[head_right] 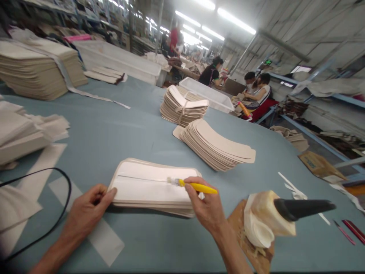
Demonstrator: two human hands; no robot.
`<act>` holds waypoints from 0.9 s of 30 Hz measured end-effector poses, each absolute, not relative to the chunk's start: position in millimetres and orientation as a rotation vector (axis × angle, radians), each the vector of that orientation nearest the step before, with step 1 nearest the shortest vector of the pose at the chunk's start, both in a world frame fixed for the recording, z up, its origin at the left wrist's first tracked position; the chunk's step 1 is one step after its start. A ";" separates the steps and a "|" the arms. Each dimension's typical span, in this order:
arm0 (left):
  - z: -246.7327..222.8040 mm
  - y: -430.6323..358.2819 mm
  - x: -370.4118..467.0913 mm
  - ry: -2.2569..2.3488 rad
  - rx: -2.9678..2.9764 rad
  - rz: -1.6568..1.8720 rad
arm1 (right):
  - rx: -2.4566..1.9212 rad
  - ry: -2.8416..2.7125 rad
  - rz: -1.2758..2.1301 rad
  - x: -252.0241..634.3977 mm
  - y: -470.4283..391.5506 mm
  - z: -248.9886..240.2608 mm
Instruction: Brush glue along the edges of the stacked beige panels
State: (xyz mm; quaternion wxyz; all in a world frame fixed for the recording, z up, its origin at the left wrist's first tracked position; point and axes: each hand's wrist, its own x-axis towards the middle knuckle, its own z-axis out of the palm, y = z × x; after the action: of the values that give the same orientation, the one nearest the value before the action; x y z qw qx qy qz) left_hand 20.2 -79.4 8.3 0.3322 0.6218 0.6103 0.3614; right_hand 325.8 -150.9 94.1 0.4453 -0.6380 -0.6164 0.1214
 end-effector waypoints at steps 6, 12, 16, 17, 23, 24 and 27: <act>8.6 -80.2 20.7 1.584 1.617 0.931 | -1.278 -1.410 0.696 214.6 -98.8 66.4; 3.9 -79.6 20.8 1.579 1.604 0.945 | -1.491 -1.450 0.628 235.8 -105.9 48.6; 2.9 -80.2 20.7 1.579 1.608 0.942 | -1.659 -1.528 0.358 281.6 -126.7 63.4; 3.0 -80.3 20.7 1.577 1.608 0.940 | -1.665 -1.509 0.304 284.0 -128.7 67.4; 3.9 -81.1 20.1 1.555 1.603 0.960 | -1.470 -1.365 0.448 222.3 -101.5 68.0; 3.9 -81.2 19.9 1.551 1.604 0.961 | -1.447 -1.358 0.492 210.2 -94.1 65.0; 4.0 -81.1 19.5 1.553 1.606 0.965 | -1.467 -1.351 0.555 191.7 -77.5 56.2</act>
State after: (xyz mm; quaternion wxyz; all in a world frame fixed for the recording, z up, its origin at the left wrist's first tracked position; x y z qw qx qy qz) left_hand 19.5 -81.1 4.0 0.3467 0.6190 0.5987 0.3718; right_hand 191.7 -77.5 56.2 0.5106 -0.6093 -0.5612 0.2304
